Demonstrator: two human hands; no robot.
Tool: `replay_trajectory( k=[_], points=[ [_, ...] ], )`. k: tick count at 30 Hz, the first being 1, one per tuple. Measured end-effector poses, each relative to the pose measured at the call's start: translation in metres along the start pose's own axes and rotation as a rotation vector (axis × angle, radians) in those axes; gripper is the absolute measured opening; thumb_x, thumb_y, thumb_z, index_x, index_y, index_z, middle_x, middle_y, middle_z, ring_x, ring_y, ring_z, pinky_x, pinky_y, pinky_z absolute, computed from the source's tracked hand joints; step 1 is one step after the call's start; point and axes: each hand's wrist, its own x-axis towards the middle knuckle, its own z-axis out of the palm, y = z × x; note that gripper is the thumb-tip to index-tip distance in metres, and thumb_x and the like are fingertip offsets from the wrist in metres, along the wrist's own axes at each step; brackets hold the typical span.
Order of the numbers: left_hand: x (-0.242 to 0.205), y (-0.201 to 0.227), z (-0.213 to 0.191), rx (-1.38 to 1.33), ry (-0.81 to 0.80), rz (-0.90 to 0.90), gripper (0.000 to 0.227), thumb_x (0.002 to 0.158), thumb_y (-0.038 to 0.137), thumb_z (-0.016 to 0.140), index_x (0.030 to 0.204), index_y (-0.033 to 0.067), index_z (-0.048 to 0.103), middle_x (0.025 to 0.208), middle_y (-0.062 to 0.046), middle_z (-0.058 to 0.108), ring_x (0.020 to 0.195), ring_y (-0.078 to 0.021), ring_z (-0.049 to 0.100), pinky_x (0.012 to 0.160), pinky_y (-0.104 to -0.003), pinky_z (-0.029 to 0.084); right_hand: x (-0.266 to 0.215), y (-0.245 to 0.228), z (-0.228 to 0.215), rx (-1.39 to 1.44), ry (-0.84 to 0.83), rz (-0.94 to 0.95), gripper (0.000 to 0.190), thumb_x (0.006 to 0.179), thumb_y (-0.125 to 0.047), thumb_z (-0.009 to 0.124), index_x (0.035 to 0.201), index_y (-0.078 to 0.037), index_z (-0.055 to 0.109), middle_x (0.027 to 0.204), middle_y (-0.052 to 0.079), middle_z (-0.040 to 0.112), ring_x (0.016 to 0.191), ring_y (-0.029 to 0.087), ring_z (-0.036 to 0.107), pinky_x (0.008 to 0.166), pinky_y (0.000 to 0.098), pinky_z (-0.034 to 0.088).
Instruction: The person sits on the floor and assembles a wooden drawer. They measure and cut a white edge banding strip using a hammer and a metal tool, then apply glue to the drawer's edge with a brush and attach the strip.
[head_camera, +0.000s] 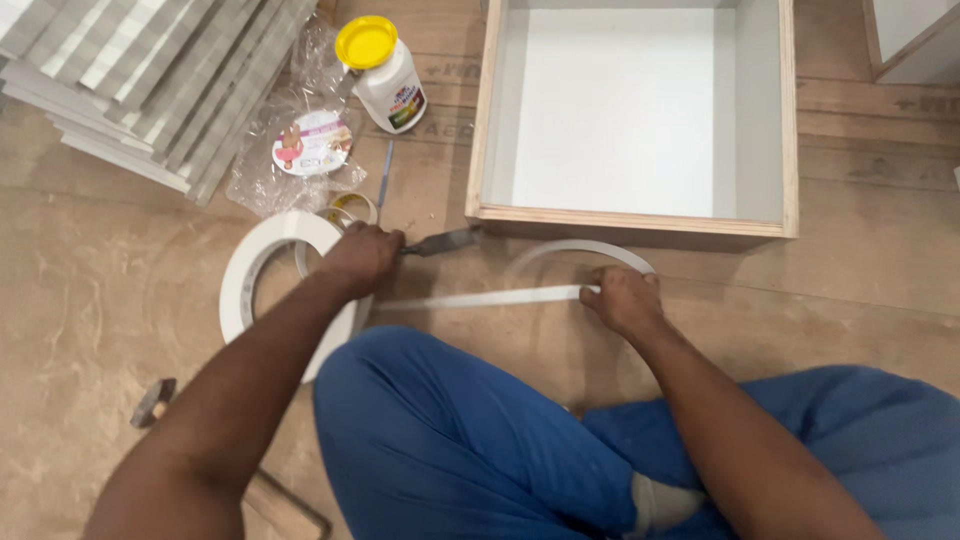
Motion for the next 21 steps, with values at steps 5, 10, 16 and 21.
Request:
replay_trajectory(
  k=[5,10,16,21],
  points=[
    [-0.034,0.029,-0.013,-0.139,0.092,-0.091,0.026,0.097,0.024,0.058,0.115,0.008,0.065,0.111,-0.019,0.071,0.112,-0.037,0.064,0.105,-0.051,0.042,-0.007,0.006,-0.008,0.055,0.07,-0.046,0.033,0.086,-0.042,0.071,0.109,-0.019,0.077,0.102,0.009,0.077,0.106,0.028,0.07,0.102,0.0526,0.039],
    [-0.071,0.064,-0.089,-0.403,0.275,-0.398,0.032,0.1,0.026,0.061,0.123,0.0042,0.063,0.108,-0.026,0.07,0.102,-0.0436,0.067,0.09,-0.053,0.052,-0.007,0.012,-0.004,0.124,-0.015,-0.125,0.024,0.088,-0.037,0.074,0.104,-0.018,0.076,0.097,0.008,0.078,0.104,0.028,0.071,0.108,0.0569,0.033],
    [-0.075,0.155,-0.199,-0.291,0.502,0.107,0.04,0.099,0.02,0.058,0.137,0.008,0.061,0.12,-0.023,0.067,0.101,-0.041,0.069,0.083,-0.05,0.055,0.001,0.02,0.012,0.212,0.096,-0.184,0.024,0.083,-0.033,0.077,0.102,-0.019,0.073,0.099,0.005,0.077,0.103,0.029,0.07,0.101,0.0618,0.031],
    [-0.03,0.226,-0.167,0.136,-0.189,0.025,0.034,0.1,0.019,0.052,0.131,0.024,0.066,0.112,-0.011,0.073,0.106,-0.0323,0.071,0.085,-0.048,0.059,0.0,0.023,0.012,0.227,0.048,-0.172,0.017,0.085,-0.031,0.075,0.1,-0.021,0.074,0.1,0.002,0.078,0.104,0.026,0.071,0.105,0.0542,0.037]
  ],
)
